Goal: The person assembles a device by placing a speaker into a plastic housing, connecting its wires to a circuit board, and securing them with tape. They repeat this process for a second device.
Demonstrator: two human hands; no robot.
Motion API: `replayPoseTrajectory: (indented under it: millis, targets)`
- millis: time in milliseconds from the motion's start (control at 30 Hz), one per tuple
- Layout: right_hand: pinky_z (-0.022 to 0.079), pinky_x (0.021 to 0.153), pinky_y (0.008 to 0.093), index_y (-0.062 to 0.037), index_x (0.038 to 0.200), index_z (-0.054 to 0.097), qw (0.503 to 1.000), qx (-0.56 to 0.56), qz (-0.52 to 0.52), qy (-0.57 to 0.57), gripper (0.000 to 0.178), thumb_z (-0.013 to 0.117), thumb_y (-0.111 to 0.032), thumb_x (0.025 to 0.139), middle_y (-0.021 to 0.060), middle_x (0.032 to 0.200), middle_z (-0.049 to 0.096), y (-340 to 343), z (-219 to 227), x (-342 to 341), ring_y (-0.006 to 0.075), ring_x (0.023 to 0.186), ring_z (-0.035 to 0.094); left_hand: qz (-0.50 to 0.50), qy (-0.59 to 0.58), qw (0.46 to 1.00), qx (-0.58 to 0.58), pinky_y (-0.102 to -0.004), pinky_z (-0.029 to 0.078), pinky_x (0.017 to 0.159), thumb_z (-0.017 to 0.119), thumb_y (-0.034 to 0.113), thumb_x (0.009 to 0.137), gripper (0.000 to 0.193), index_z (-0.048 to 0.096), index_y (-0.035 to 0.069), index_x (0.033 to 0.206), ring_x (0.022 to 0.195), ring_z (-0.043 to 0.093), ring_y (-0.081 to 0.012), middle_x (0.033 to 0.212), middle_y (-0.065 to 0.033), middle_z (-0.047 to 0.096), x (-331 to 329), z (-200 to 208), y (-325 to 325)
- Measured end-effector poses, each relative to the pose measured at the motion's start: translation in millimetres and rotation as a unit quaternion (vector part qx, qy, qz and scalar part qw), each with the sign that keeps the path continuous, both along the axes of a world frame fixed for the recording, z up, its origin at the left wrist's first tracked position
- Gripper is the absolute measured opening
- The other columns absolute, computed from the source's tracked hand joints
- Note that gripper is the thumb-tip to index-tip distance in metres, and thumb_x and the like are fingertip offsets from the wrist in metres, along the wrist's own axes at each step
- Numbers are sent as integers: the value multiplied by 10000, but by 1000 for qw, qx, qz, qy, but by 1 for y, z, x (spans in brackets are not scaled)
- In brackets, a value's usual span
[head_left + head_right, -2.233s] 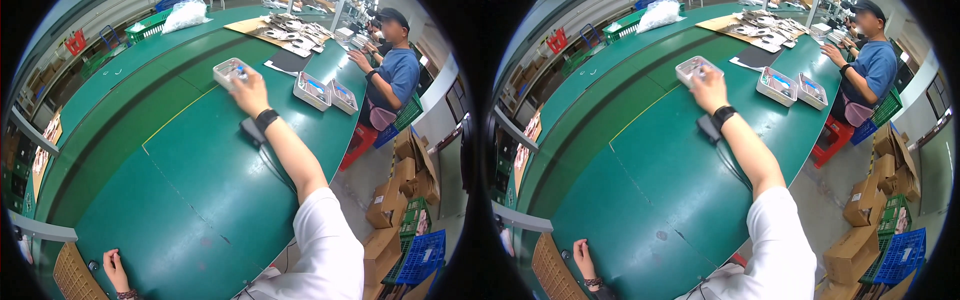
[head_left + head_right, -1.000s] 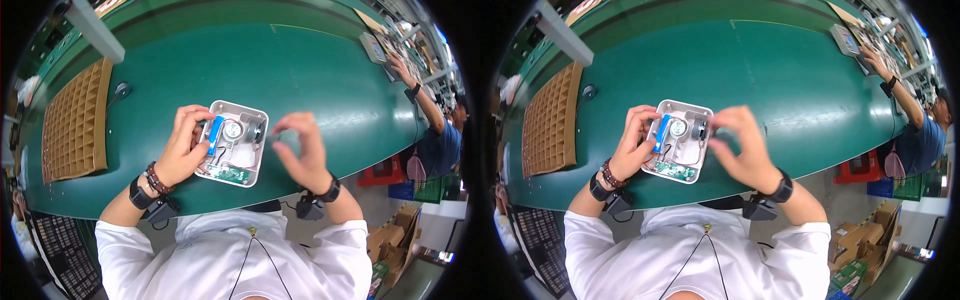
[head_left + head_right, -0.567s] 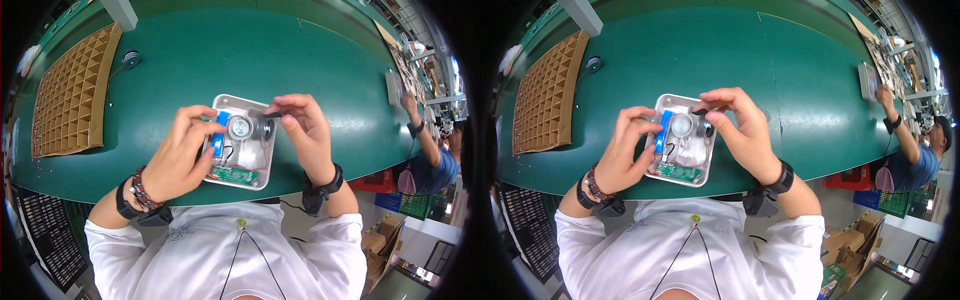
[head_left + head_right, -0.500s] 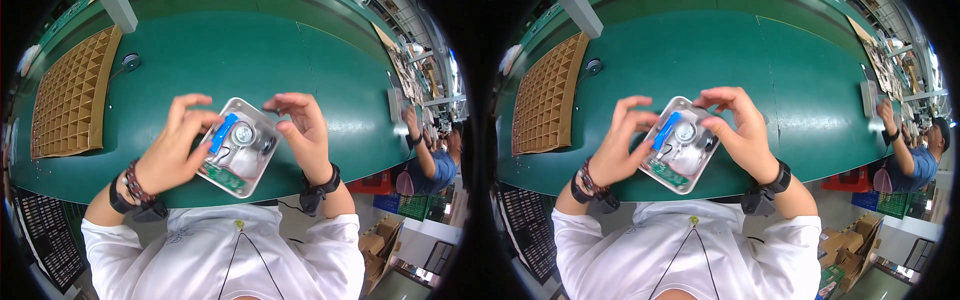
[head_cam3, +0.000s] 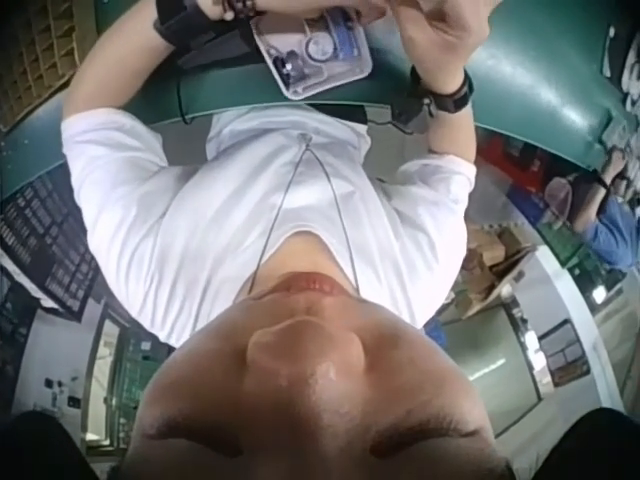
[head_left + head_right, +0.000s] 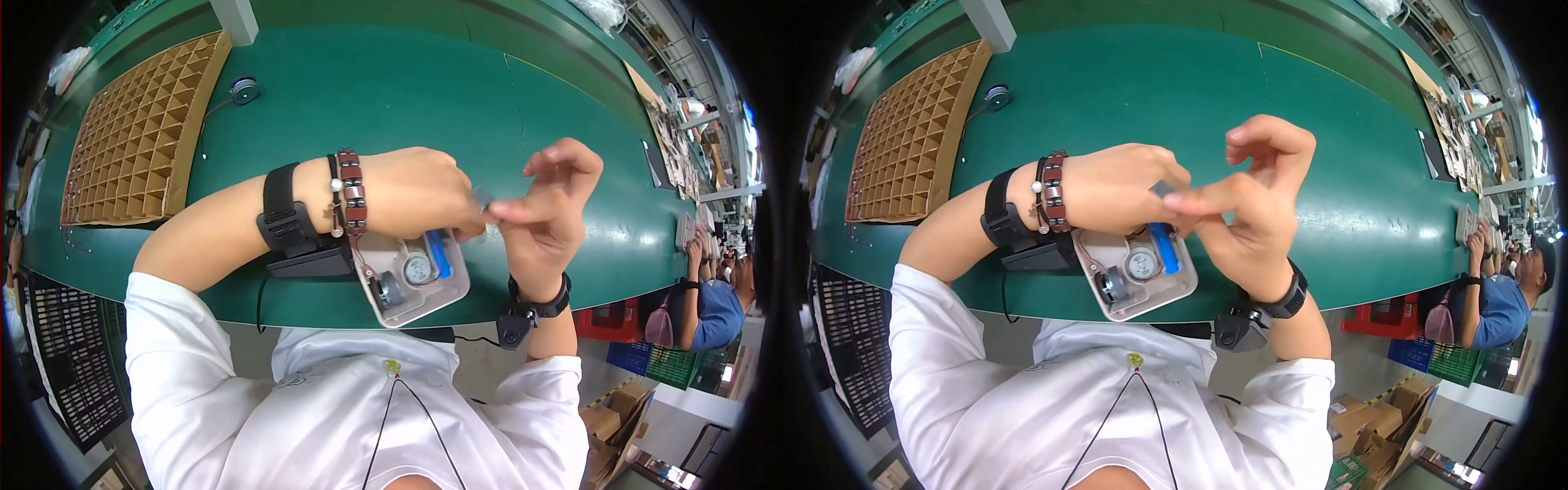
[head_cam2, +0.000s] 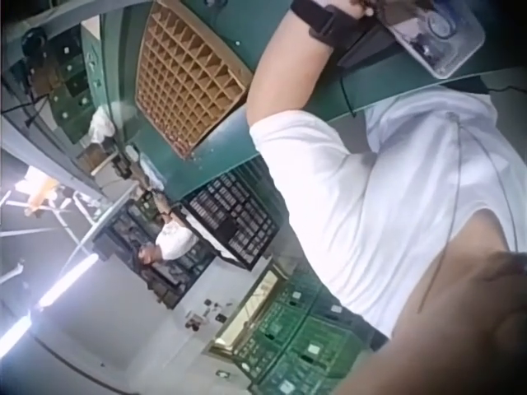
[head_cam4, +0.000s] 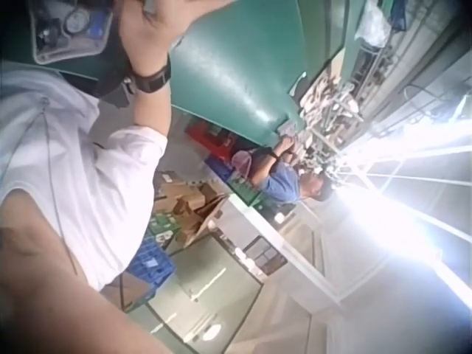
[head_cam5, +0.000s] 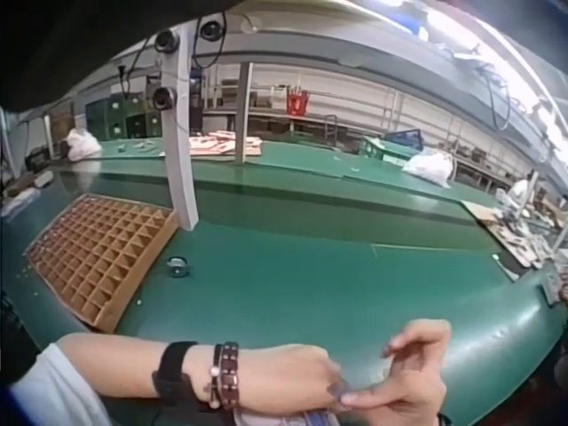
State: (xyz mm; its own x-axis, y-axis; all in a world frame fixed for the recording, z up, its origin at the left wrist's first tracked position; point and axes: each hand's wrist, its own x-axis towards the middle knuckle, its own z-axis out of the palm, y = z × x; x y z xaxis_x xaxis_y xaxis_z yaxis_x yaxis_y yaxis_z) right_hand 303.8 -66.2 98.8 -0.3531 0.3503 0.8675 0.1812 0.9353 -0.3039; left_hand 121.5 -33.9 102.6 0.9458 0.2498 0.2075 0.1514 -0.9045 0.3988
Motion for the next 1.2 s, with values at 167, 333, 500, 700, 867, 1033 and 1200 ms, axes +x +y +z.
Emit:
replayPoseTrajectory:
  millis: [167, 333, 500, 700, 867, 1033, 1200]
  targets:
    - [429, 869, 360, -75, 1121, 583, 979, -170, 13, 113, 391, 699, 16, 759, 149, 1187, 480, -7, -12, 0, 235, 891, 577, -41, -65, 995, 60, -371, 468, 758, 681, 106, 701, 158, 634, 111, 852, 867, 601, -253, 829, -55, 620, -16, 2, -9]
    - [444, 878, 412, -79, 1258, 463, 947, -289, 136, 28, 532, 695, -16, 784, 150, 1154, 532, -12, -21, 3, 272, 939, 592, 399, -27, 914, 72, -391, 440, 819, 719, 208, 716, 378, 577, 63, 1035, 977, 532, -282, 1041, -82, 545, -52, 17, -78]
    - [479, 814, 362, -86, 1253, 520, 978, -88, 96, -165, 618, 740, 11, 684, 130, 1095, 566, -15, -24, -16, 242, 850, 614, 444, -64, 893, 34, -405, 434, 868, 737, 261, 705, 529, 531, 29, 1133, 1031, 506, -311, 1139, -103, 508, -52, -22, -108]
    - [486, 739, 337, -111, 1238, 559, 984, -154, -9, -89, 646, 757, 2, 633, 84, 1073, 574, -27, -37, -28, 222, 831, 601, 352, -95, 928, 75, -412, 431, 888, 746, 239, 710, 499, 544, 63, 1130, 1053, 499, -308, 1192, -105, 495, -65, -26, -67]
    - [468, 720, 356, -98, 1281, 467, 988, -96, -18, -115, 683, 754, 43, 677, 121, 1035, 581, -16, -34, -28, 256, 809, 591, 368, -103, 908, 170, -379, 432, 808, 725, 181, 731, 246, 614, 89, 931, 954, 516, -253, 1090, -69, 550, -61, -20, -67]
    - [455, 695, 336, -97, 1284, 467, 988, -109, 23, -105, 675, 739, 57, 685, 59, 869, 619, -12, -39, -27, 230, 732, 587, 322, -122, 930, 127, -344, 396, 709, 725, 161, 721, 142, 616, 111, 796, 826, 515, -204, 907, -8, 584, -51, -18, -65]
    - [440, 671, 325, -98, 1287, 467, 986, -116, 30, -120, 664, 727, 53, 695, 23, 782, 618, -17, -39, -20, 220, 684, 577, 300, -125, 941, 97, -319, 353, 655, 728, 170, 714, 139, 625, 142, 803, 719, 506, -175, 748, 43, 561, -50, -20, -65]
